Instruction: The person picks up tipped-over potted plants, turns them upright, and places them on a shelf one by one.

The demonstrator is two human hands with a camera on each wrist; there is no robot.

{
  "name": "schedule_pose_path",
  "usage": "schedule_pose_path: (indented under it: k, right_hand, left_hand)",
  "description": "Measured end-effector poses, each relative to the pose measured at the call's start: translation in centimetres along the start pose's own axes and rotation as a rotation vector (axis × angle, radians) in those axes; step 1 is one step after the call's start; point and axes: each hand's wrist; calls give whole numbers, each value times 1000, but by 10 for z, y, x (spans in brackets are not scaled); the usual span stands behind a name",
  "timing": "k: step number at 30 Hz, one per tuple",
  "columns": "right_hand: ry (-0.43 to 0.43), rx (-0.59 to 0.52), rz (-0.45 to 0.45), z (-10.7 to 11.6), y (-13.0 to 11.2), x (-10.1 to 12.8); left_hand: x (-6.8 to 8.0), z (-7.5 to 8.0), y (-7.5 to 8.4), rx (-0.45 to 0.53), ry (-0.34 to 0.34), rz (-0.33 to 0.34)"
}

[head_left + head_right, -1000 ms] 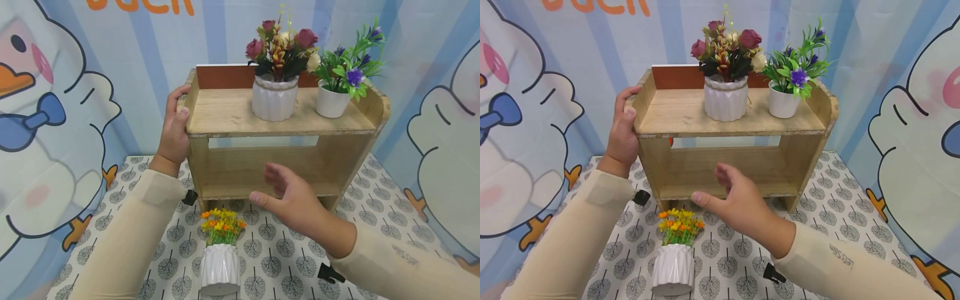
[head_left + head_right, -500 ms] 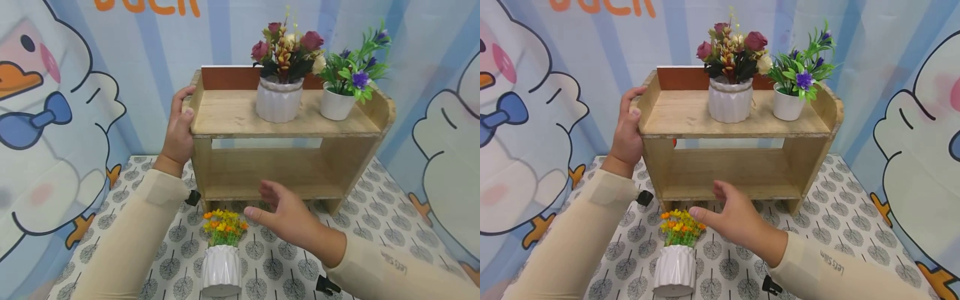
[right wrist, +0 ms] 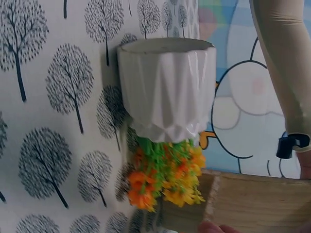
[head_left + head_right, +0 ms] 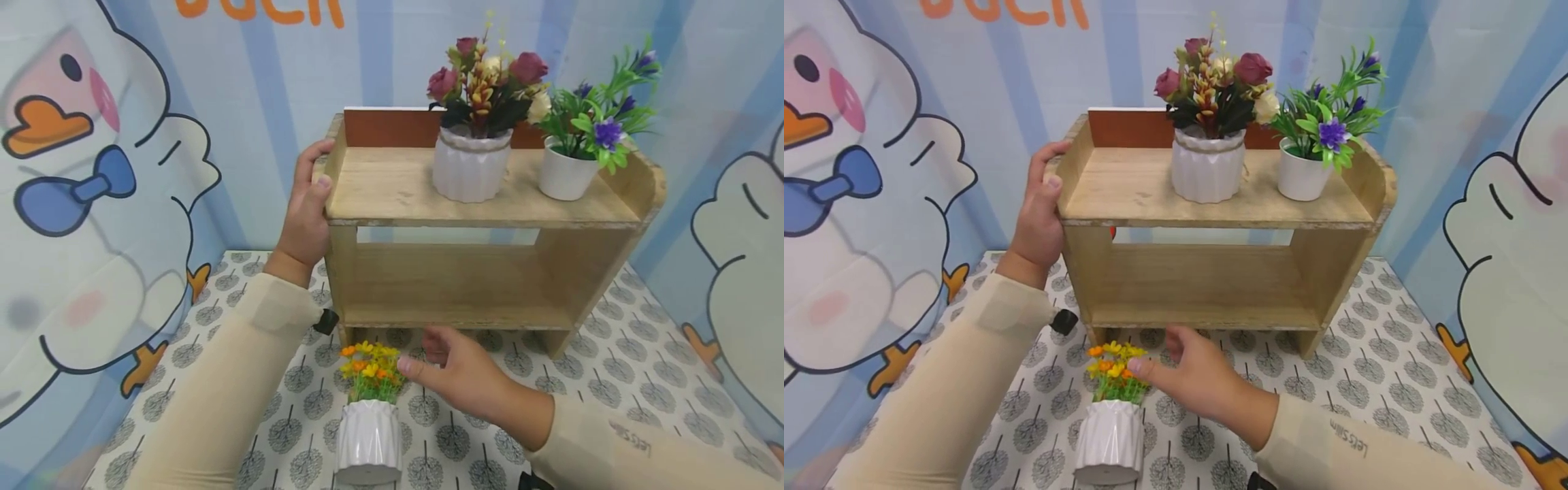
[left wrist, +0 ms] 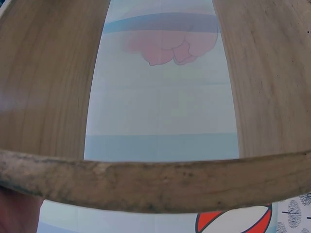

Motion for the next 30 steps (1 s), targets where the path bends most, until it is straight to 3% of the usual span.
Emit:
schedule_pose_path:
  k: [8, 30]
  right_hand:
    - [-35, 10, -80, -13, 8, -3]
    - [-132, 31, -111, -44, 25, -13]
  left_hand:
    - [0, -2, 0, -8, -2, 1]
    - [0, -1, 0, -25, 0, 0]
Point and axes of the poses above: each hand's wrist, its own x-axis away from the middle knuckle, its own z-axis out of the back of the hand, y = z × x
